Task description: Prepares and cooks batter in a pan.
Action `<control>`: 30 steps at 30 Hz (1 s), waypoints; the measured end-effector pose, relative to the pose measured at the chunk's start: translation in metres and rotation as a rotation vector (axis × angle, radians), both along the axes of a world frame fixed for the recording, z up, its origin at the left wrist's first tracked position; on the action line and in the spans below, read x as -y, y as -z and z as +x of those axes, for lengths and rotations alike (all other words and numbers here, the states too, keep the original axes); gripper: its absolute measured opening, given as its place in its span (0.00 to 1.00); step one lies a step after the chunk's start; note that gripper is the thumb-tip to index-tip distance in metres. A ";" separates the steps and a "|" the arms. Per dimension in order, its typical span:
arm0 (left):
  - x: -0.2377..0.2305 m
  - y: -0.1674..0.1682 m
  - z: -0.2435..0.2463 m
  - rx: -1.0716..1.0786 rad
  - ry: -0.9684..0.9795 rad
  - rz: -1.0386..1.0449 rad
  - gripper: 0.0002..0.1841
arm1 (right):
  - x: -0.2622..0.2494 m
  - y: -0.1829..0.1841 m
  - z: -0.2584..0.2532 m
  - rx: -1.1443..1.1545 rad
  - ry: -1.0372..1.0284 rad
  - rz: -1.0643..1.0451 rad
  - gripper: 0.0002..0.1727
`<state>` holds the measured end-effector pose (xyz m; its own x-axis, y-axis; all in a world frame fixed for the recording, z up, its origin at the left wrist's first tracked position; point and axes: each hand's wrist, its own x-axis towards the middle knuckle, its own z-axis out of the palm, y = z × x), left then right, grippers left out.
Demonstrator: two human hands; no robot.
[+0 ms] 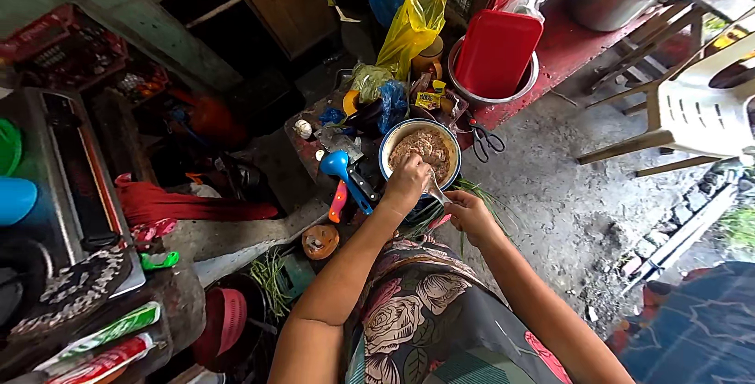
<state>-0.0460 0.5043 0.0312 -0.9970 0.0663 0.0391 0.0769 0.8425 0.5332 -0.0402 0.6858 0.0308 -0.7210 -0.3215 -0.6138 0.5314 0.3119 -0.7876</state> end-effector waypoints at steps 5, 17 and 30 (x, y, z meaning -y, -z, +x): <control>0.016 -0.020 0.010 0.062 -0.183 0.157 0.15 | 0.001 0.008 -0.003 0.147 0.071 -0.103 0.15; -0.005 0.007 0.002 0.136 -0.381 0.188 0.33 | 0.004 0.011 -0.002 -0.136 -0.076 -0.010 0.20; -0.006 0.020 -0.005 -0.034 -0.157 0.075 0.08 | -0.006 0.025 -0.014 -0.145 -0.249 0.130 0.22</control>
